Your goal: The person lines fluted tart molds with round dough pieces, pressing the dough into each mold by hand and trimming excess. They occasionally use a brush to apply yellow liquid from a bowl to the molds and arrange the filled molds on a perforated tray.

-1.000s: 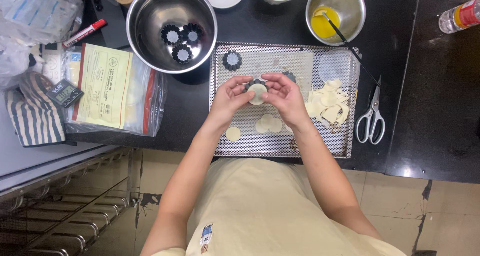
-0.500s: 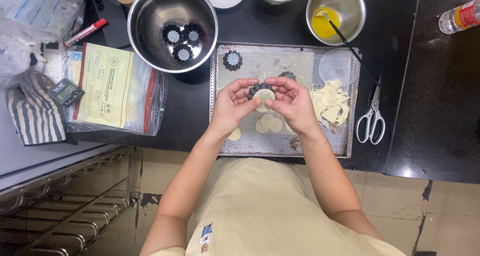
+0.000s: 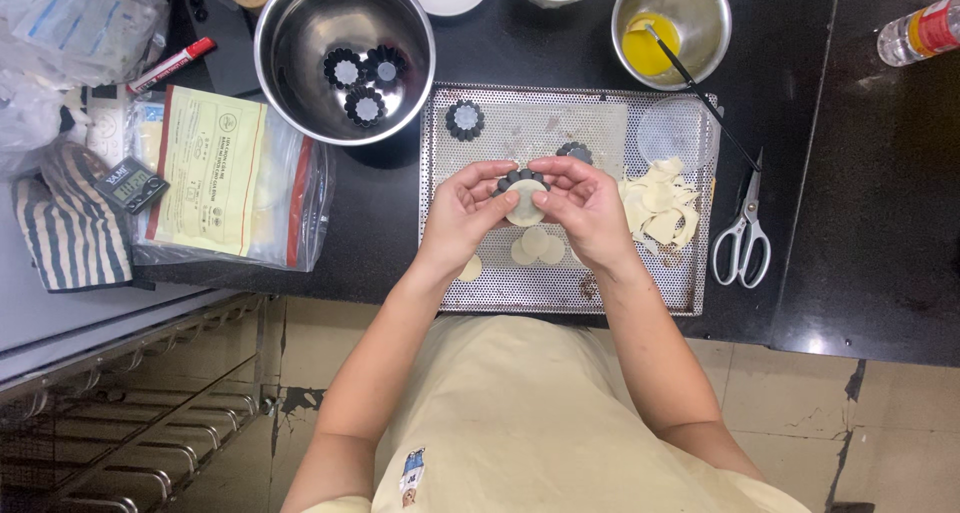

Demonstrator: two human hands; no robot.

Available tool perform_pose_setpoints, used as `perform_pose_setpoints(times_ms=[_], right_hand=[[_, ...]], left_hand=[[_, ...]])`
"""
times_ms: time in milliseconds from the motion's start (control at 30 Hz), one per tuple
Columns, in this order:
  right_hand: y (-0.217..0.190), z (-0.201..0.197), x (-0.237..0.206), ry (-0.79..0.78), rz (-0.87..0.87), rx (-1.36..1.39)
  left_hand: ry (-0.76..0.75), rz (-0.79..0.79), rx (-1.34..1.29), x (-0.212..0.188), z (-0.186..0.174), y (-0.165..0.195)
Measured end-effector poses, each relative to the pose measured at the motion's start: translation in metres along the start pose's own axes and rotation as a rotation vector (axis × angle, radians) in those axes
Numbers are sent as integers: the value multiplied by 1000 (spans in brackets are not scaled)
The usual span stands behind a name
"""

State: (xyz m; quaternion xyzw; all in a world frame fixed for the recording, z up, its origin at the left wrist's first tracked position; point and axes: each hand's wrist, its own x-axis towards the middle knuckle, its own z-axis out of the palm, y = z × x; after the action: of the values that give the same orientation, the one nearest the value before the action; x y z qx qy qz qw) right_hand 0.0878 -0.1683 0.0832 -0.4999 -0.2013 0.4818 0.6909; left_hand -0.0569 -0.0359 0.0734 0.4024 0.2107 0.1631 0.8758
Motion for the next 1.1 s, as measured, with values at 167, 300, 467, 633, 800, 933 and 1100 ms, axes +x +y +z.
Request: perform_pose_setpoints(times_ms=[167, 300, 467, 633, 800, 933, 1100], right_hand=[[-2, -1, -2, -50, -52, -34], [0, -1, -4, -44, -58, -39], [2, -2, -5, -45, -66, -33], [3, -3, -6, -42, -51, -23], [1, -1, -5, -39, -39, -18], [5, -3, -4, -44, -50, -30], [20, -38, 14, 167, 87, -168]], left_hand=[[-49, 93, 150, -3, -2, 1], [-34, 70, 160, -4, -2, -1], [-50, 82, 151, -5, -3, -3], [-53, 72, 145, -5, -4, -5], [-49, 66, 129, -4, -4, -6], [-14, -13, 58, 0, -7, -9], [114, -151, 61, 14, -22, -23]])
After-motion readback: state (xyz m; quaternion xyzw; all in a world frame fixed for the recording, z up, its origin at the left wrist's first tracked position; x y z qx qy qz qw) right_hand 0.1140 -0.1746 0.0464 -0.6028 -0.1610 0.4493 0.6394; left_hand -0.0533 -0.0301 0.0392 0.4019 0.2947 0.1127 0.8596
